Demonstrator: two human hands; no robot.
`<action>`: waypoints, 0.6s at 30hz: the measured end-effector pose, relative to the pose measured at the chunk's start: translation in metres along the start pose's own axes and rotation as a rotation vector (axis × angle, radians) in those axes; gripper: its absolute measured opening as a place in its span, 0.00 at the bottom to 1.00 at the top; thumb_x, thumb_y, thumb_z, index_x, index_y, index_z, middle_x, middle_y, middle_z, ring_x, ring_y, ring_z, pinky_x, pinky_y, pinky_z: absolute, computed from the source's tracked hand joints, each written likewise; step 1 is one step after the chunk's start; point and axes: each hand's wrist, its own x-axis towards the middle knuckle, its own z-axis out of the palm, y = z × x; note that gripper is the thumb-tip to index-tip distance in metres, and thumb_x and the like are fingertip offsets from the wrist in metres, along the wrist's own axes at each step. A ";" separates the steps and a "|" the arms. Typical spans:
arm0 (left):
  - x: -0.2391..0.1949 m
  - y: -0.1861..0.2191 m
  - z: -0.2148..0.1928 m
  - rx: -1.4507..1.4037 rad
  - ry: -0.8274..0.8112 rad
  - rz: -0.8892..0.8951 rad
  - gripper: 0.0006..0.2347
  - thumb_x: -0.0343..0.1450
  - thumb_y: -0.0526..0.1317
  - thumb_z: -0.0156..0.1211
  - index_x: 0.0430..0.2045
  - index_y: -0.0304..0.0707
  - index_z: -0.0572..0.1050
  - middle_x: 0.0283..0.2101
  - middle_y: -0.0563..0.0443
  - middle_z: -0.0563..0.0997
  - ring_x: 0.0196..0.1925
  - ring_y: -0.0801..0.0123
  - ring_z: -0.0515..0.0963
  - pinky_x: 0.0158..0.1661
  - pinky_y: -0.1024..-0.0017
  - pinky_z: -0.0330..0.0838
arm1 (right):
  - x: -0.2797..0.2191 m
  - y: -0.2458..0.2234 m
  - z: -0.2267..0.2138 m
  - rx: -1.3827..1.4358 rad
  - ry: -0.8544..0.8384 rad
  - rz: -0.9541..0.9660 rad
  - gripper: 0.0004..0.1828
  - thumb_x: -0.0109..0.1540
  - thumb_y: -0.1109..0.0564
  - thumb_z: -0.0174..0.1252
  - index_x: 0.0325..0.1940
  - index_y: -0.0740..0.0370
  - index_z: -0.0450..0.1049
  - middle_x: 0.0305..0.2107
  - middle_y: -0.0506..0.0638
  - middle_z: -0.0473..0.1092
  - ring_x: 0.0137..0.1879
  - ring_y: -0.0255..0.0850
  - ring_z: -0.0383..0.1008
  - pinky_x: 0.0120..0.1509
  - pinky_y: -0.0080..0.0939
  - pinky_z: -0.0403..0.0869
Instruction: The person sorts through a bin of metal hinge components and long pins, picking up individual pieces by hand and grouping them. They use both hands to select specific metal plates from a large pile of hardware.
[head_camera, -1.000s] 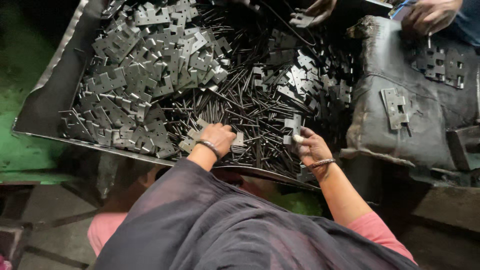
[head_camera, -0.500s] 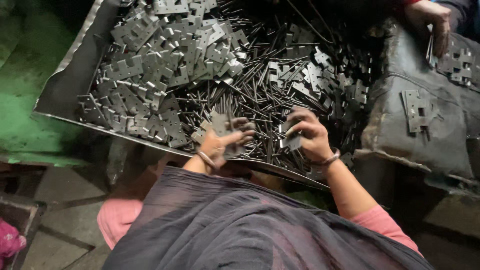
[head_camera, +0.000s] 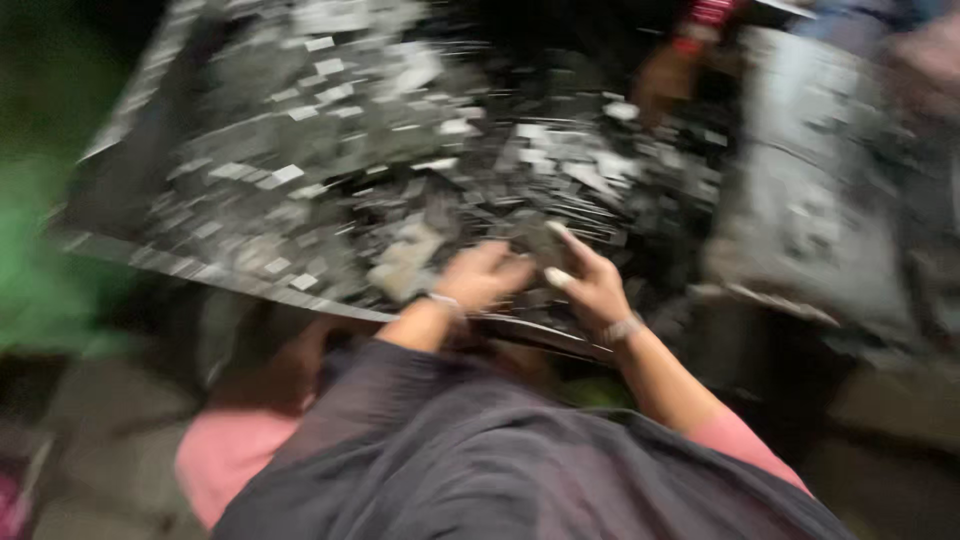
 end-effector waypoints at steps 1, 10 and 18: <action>0.009 0.000 -0.014 0.264 0.277 0.431 0.24 0.69 0.55 0.65 0.48 0.33 0.80 0.53 0.35 0.80 0.56 0.44 0.78 0.55 0.55 0.72 | -0.003 0.000 -0.020 0.488 0.077 0.241 0.37 0.62 0.66 0.57 0.75 0.72 0.57 0.60 0.63 0.68 0.61 0.49 0.73 0.62 0.48 0.75; 0.024 -0.069 -0.076 0.833 0.287 -0.269 0.38 0.56 0.48 0.82 0.57 0.37 0.67 0.61 0.33 0.71 0.60 0.40 0.73 0.58 0.54 0.72 | -0.031 -0.006 -0.234 0.622 0.634 -0.136 0.26 0.59 0.72 0.50 0.62 0.73 0.68 0.45 0.62 0.75 0.46 0.51 0.78 0.51 0.48 0.81; 0.027 -0.094 -0.092 0.587 0.418 -0.180 0.28 0.63 0.45 0.77 0.53 0.44 0.66 0.42 0.34 0.83 0.45 0.39 0.83 0.46 0.50 0.77 | -0.060 0.012 -0.444 -1.520 0.807 -0.049 0.31 0.61 0.73 0.52 0.71 0.76 0.65 0.48 0.67 0.73 0.51 0.61 0.75 0.57 0.53 0.74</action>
